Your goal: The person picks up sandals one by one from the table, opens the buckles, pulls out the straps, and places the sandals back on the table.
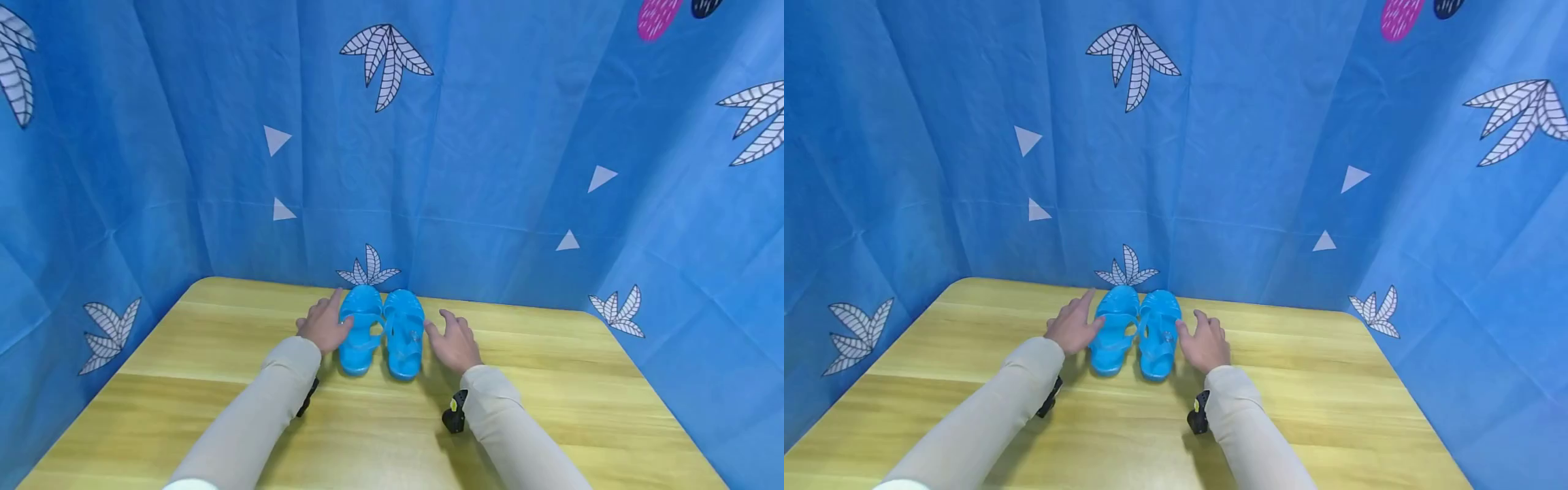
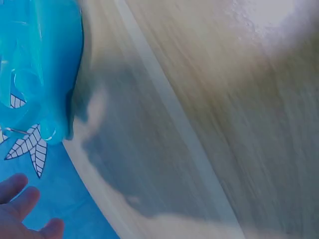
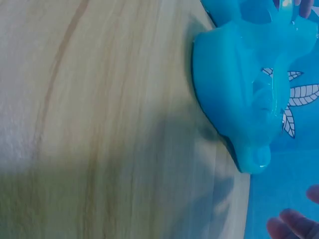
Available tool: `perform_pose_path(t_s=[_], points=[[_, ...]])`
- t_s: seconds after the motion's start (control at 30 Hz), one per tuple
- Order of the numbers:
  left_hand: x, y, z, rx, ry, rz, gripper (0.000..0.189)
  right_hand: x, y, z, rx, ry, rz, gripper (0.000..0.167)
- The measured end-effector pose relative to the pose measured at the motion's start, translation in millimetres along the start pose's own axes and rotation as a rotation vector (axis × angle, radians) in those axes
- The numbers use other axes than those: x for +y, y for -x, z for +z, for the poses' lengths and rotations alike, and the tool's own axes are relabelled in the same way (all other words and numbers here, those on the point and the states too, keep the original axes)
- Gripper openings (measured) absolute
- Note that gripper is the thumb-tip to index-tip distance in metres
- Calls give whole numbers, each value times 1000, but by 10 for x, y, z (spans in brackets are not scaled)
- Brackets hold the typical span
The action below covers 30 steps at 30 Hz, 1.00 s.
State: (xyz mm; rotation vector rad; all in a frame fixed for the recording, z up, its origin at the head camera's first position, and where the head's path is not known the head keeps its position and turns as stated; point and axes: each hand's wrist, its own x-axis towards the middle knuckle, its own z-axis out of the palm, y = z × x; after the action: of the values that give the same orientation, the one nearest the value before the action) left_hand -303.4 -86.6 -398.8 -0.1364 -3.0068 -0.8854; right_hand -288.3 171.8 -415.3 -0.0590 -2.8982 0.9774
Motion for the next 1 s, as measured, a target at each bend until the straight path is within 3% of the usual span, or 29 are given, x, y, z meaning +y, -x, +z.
perform_pose_path(t_s=[0.3, 0.57, 0.83, 1.0], points=[[161, -103, -8, 14, 6, 36, 54, -26, -56, -13, -22, 0, -54, 48], [337, -148, 95, 13, -12, 74, 42, -97, -96, 12, -72, 10, -51, 43], [533, -159, 153, -16, -47, 140, 37, -51, -61, 105, -71, -6, -54, 44], [651, -185, 216, -76, 3, 142, 38, -81, -26, 119, -85, -32, -56, 43]])
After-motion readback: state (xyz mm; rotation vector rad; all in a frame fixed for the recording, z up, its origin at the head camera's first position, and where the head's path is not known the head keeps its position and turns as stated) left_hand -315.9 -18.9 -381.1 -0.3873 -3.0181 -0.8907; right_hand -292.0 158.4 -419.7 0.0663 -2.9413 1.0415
